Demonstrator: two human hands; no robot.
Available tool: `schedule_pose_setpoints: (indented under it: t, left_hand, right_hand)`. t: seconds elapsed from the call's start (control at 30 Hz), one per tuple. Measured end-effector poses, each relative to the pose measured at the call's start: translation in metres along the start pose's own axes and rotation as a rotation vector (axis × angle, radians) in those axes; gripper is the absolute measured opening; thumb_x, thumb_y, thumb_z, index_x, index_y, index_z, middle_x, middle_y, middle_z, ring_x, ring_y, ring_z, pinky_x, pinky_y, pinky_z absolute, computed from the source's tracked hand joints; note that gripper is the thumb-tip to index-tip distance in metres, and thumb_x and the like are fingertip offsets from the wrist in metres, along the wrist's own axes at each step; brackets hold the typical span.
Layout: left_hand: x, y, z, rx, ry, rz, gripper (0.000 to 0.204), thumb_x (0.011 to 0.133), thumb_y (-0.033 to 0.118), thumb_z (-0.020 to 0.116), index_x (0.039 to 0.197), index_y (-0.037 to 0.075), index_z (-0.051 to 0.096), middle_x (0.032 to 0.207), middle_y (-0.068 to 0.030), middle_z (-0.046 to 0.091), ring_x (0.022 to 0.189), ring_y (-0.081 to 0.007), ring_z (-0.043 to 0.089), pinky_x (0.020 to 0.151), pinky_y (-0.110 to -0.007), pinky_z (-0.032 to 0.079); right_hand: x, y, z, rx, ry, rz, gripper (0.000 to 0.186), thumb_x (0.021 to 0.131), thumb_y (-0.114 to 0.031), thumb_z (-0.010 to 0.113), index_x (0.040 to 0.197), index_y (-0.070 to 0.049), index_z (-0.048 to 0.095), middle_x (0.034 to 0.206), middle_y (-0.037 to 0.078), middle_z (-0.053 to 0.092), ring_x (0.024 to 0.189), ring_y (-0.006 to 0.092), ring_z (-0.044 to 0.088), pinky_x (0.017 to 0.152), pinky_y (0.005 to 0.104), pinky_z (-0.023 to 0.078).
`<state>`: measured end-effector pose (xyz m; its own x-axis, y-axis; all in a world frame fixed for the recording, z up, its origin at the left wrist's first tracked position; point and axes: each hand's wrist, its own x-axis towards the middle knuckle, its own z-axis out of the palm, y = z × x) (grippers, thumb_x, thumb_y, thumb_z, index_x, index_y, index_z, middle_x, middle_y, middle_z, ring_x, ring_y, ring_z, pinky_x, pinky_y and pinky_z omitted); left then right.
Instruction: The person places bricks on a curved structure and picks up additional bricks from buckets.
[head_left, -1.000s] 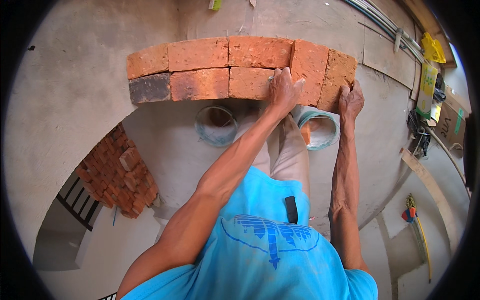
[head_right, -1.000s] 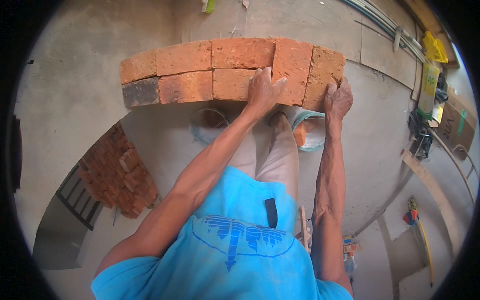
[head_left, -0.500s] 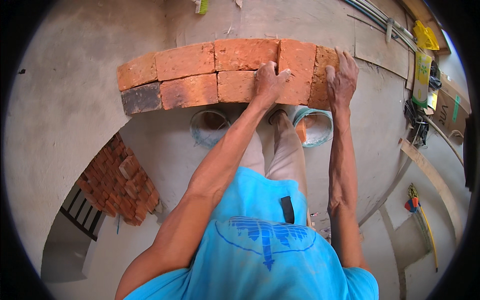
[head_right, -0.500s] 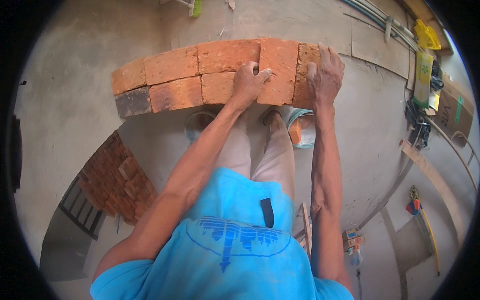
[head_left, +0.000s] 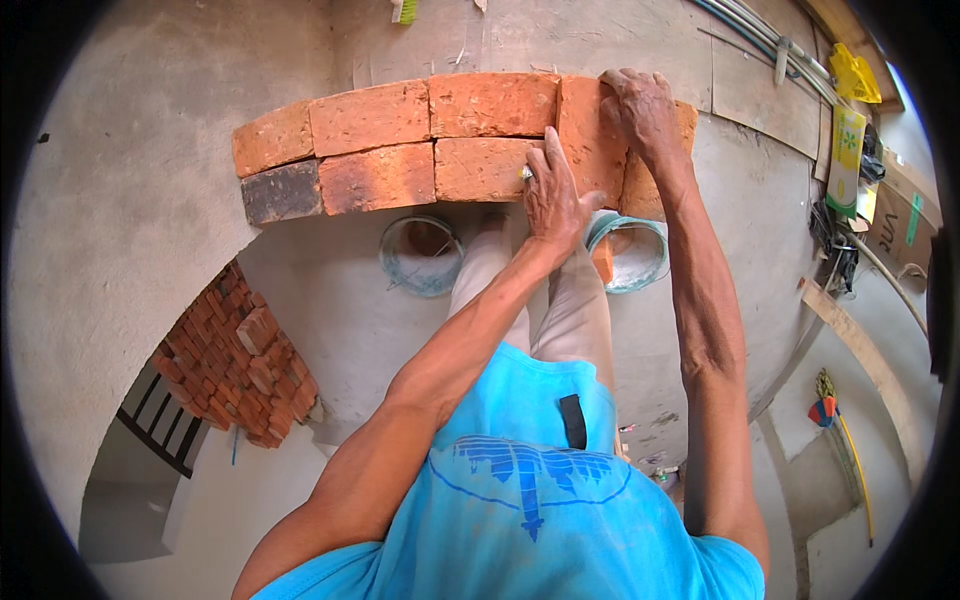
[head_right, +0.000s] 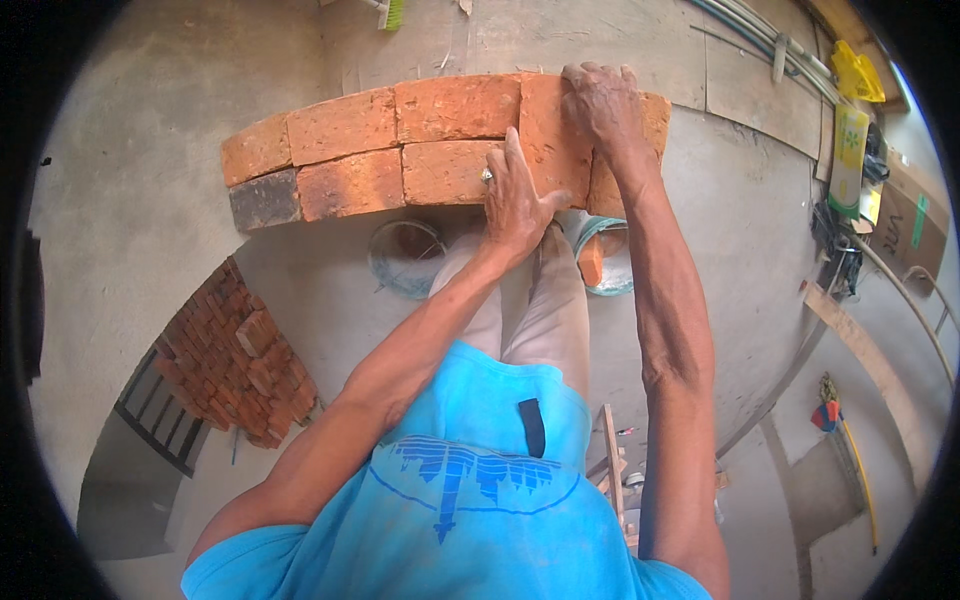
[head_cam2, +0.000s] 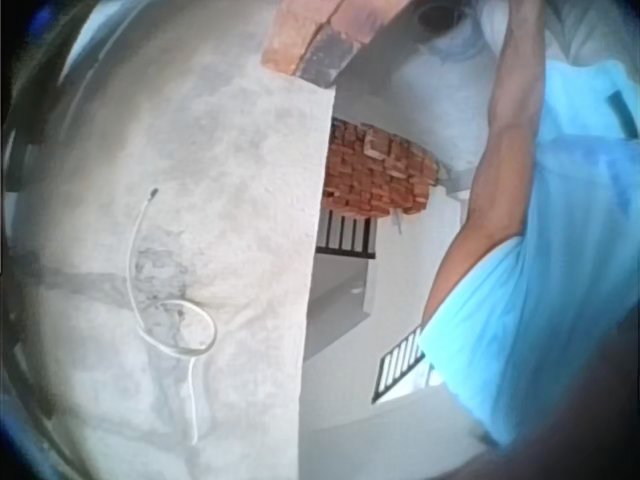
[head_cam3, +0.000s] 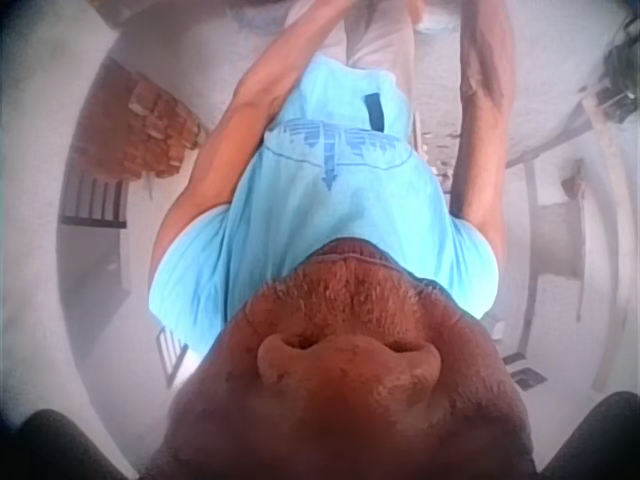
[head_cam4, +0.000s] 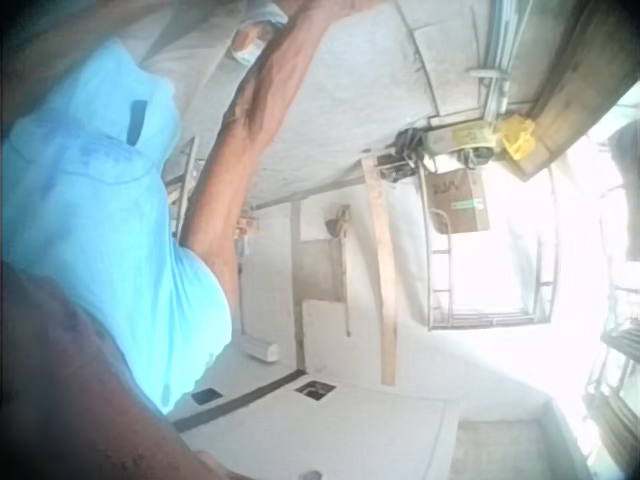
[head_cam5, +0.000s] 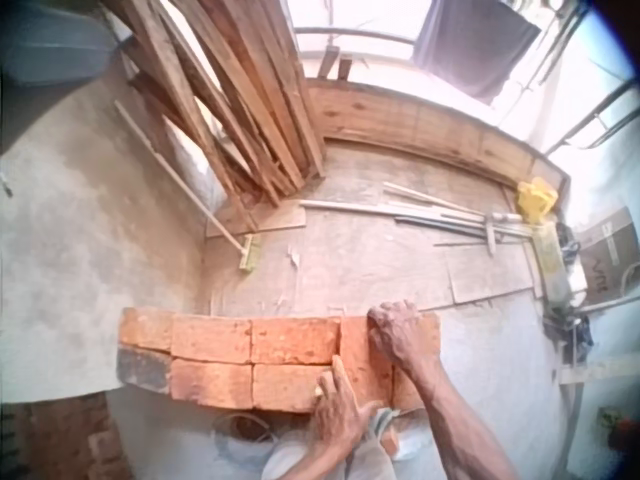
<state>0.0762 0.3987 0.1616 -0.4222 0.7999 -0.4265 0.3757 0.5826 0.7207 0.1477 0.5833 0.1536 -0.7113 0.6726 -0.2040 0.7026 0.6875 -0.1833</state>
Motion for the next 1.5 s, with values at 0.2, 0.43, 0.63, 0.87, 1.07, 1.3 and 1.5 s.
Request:
schedule_pose_setpoints:
  t: [0.2, 0.43, 0.63, 0.87, 1.07, 1.3, 1.5]
  left_hand:
    - [-0.005, 0.008, -0.006, 0.093, -0.018, 0.194, 0.132, 0.063, 0.022, 0.094, 0.156, -0.009, 0.006, 0.128, -0.0273, 0.041, 0.116, -0.0441, 0.052, 0.099, -0.048, 0.049]
    - [-0.001, -0.017, 0.004, 0.355, 0.000, 0.266, 0.129, 0.059, 0.012, 0.092, 0.157, -0.009, 0.010, 0.124, -0.0252, 0.045, 0.109, -0.0437, 0.056, 0.090, -0.045, 0.053]
    - [-0.008, -0.023, 0.004, 0.336, 0.069, 0.348, 0.123, 0.059, 0.008, 0.089, 0.156, -0.010, 0.016, 0.131, -0.0273, 0.046, 0.111, -0.0437, 0.057, 0.091, -0.045, 0.053]
    - [-0.014, -0.024, -0.007, 0.351, 0.093, 0.310, 0.123, 0.059, 0.011, 0.089, 0.156, -0.009, 0.017, 0.137, -0.0285, 0.044, 0.116, -0.0428, 0.058, 0.094, -0.045, 0.052]
    - [0.001, -0.038, -0.037, 0.397, -0.015, 0.312, 0.121, 0.064, 0.010, 0.090, 0.157, -0.008, 0.015, 0.134, -0.0279, 0.046, 0.116, -0.0433, 0.058, 0.097, -0.046, 0.052]
    - [0.025, -0.046, -0.057, 0.041, 0.011, 0.267, 0.101, 0.085, 0.033, 0.079, 0.154, -0.009, 0.019, 0.130, -0.0289, 0.047, 0.119, -0.0454, 0.052, 0.100, -0.050, 0.046]
    - [0.093, -0.022, -0.049, 0.146, 0.237, 0.340, 0.071, 0.094, 0.032, 0.069, 0.145, -0.008, 0.040, 0.130, -0.0261, 0.051, 0.118, -0.0405, 0.054, 0.097, -0.048, 0.046]
  right_hand:
    - [0.000, 0.009, 0.000, -0.003, 0.040, -0.053, 0.032, 0.085, -0.013, 0.060, 0.115, -0.009, 0.068, 0.104, 0.014, 0.071, 0.100, 0.0323, 0.065, 0.096, 0.0436, 0.044]
    - [0.008, 0.003, 0.010, 0.065, 0.020, -0.061, 0.035, 0.084, -0.010, 0.058, 0.117, -0.007, 0.069, 0.104, 0.015, 0.071, 0.100, 0.0342, 0.063, 0.095, 0.0437, 0.045]
    - [0.004, 0.009, 0.010, 0.131, 0.053, -0.109, 0.035, 0.084, -0.011, 0.060, 0.117, -0.008, 0.070, 0.106, 0.012, 0.071, 0.102, 0.0335, 0.062, 0.096, 0.0428, 0.045]
    - [0.009, -0.012, 0.013, 0.131, 0.080, -0.073, 0.033, 0.088, -0.016, 0.061, 0.120, -0.013, 0.070, 0.113, 0.007, 0.070, 0.109, 0.0294, 0.062, 0.104, 0.0450, 0.042]
    - [0.010, -0.037, 0.029, 0.018, 0.349, -0.028, 0.037, 0.088, -0.019, 0.067, 0.125, -0.019, 0.068, 0.121, 0.011, 0.067, 0.115, 0.0322, 0.061, 0.108, 0.0507, 0.041]
    - [-0.084, 0.016, -0.005, 0.168, 0.397, 0.535, 0.045, 0.084, -0.011, 0.056, 0.128, -0.012, 0.064, 0.118, 0.019, 0.066, 0.113, 0.0367, 0.062, 0.099, 0.0468, 0.048]
    - [-0.129, 0.028, 0.027, 0.338, 0.280, 0.663, 0.031, 0.086, -0.015, 0.053, 0.110, -0.001, 0.065, 0.099, 0.026, 0.067, 0.089, 0.0451, 0.065, 0.081, 0.0531, 0.051]
